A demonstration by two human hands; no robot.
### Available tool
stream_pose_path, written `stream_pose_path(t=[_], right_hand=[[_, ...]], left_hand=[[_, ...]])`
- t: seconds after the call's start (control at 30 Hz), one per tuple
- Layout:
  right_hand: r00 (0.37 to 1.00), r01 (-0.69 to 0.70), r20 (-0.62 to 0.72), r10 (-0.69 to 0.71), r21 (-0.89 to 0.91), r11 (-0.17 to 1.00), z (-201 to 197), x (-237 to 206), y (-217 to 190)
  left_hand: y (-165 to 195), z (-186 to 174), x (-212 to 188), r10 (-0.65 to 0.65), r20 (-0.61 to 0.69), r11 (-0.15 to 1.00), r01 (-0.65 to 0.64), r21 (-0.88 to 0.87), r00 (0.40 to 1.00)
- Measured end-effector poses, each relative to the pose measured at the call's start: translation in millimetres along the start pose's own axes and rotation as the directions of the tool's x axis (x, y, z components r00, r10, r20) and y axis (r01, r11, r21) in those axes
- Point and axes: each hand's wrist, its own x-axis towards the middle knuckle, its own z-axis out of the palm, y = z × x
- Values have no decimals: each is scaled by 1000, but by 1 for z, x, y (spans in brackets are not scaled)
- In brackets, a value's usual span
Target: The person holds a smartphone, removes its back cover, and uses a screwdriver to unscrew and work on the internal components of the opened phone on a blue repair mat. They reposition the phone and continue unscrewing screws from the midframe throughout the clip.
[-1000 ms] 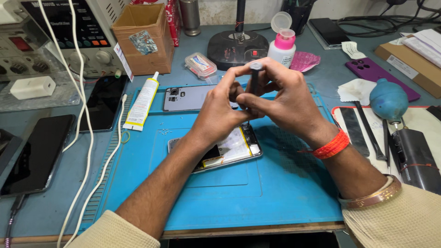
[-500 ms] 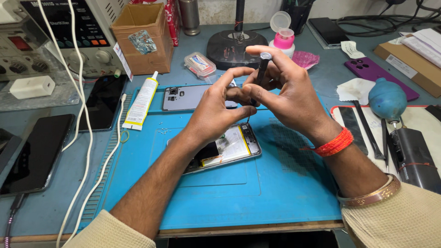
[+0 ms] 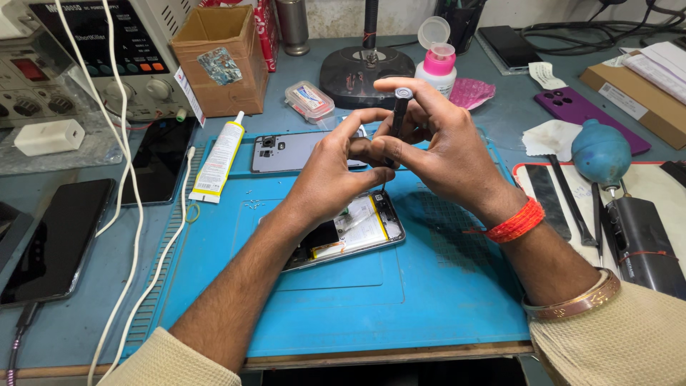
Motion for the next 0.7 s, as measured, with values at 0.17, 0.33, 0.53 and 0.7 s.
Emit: stream_pose_path(t=[0.17, 0.33, 0.53, 0.7], right_hand=[[1000, 3, 6, -4, 22, 1000, 0, 0, 1], [1000, 7, 10, -7, 55, 998, 0, 0, 0], [1000, -6, 11, 5, 16, 1000, -1, 0, 1], [998, 68, -9, -68, -5, 998, 0, -1, 6]], left_hand=[[-1, 1, 0, 34, -2, 999, -34, -18, 999], [-1, 1, 0, 29, 3, 999, -29, -25, 1000], [-2, 1, 0, 25, -9, 1000, -25, 4, 1000], [-6, 4, 0, 62, -52, 994, -57, 92, 997]])
